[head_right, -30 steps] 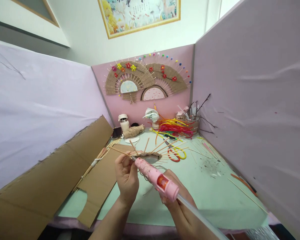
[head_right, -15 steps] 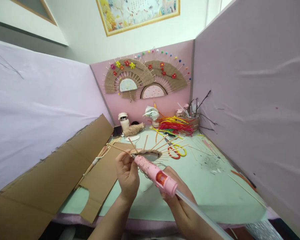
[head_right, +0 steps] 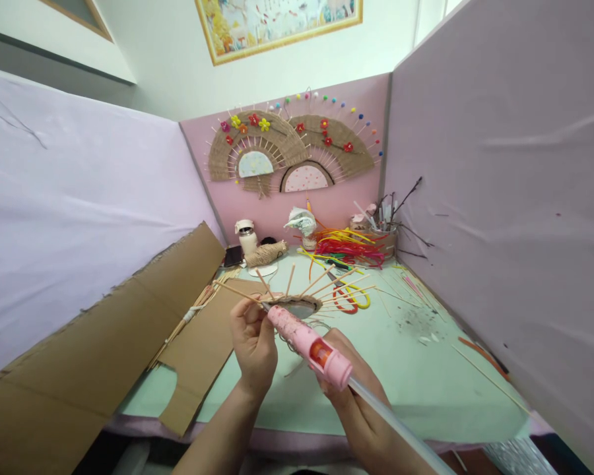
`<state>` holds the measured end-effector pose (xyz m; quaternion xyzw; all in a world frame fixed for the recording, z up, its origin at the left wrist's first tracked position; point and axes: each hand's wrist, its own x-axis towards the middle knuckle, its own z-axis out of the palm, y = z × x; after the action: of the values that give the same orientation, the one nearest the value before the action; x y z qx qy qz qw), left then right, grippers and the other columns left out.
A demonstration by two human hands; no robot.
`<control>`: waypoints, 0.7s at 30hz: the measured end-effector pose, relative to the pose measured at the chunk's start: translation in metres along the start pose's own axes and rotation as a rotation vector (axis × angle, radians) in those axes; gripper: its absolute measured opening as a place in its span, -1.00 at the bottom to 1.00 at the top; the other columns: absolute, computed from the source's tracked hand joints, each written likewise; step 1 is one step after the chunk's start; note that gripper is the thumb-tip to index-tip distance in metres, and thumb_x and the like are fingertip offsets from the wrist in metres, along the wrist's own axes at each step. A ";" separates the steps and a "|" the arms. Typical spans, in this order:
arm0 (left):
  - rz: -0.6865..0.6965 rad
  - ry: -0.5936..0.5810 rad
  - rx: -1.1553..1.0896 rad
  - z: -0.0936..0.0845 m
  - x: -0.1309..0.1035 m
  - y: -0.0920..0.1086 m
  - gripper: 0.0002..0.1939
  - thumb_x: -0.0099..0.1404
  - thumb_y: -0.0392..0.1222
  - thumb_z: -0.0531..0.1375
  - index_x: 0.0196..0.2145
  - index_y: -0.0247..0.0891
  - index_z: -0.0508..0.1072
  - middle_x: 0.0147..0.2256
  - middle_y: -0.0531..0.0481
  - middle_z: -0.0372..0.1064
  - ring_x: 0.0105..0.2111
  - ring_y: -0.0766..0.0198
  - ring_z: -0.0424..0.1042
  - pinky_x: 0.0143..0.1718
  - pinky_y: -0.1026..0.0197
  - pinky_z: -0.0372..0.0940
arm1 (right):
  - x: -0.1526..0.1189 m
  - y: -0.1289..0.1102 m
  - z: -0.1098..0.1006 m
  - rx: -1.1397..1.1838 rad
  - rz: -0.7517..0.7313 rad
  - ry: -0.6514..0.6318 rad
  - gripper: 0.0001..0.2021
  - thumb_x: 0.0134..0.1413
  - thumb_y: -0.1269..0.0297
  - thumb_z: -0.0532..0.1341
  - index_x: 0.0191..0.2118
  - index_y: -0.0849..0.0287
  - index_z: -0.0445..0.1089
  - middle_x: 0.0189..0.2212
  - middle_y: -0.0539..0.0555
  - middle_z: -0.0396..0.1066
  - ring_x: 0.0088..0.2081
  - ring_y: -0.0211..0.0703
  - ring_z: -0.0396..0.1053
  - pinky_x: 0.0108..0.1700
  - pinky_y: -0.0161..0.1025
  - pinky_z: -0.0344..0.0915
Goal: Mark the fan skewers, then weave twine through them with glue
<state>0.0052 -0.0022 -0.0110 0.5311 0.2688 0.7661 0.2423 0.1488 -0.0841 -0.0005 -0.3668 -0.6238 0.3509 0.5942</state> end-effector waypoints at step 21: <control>0.091 0.035 0.032 -0.003 0.001 -0.007 -0.75 0.31 -0.32 0.17 -0.07 -0.15 0.29 -0.19 -0.02 0.51 -0.20 0.34 0.52 -0.18 0.31 0.40 | 0.003 -0.005 0.000 -0.120 -0.119 -0.012 -0.60 0.24 0.00 0.02 0.00 0.08 0.42 -0.44 0.11 0.28 -0.38 -0.06 0.30 -0.36 -0.16 0.30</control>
<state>0.0025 0.0034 -0.0156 0.5333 0.2609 0.7809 0.1940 0.1482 -0.0842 0.0050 -0.3620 -0.6681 0.2790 0.5872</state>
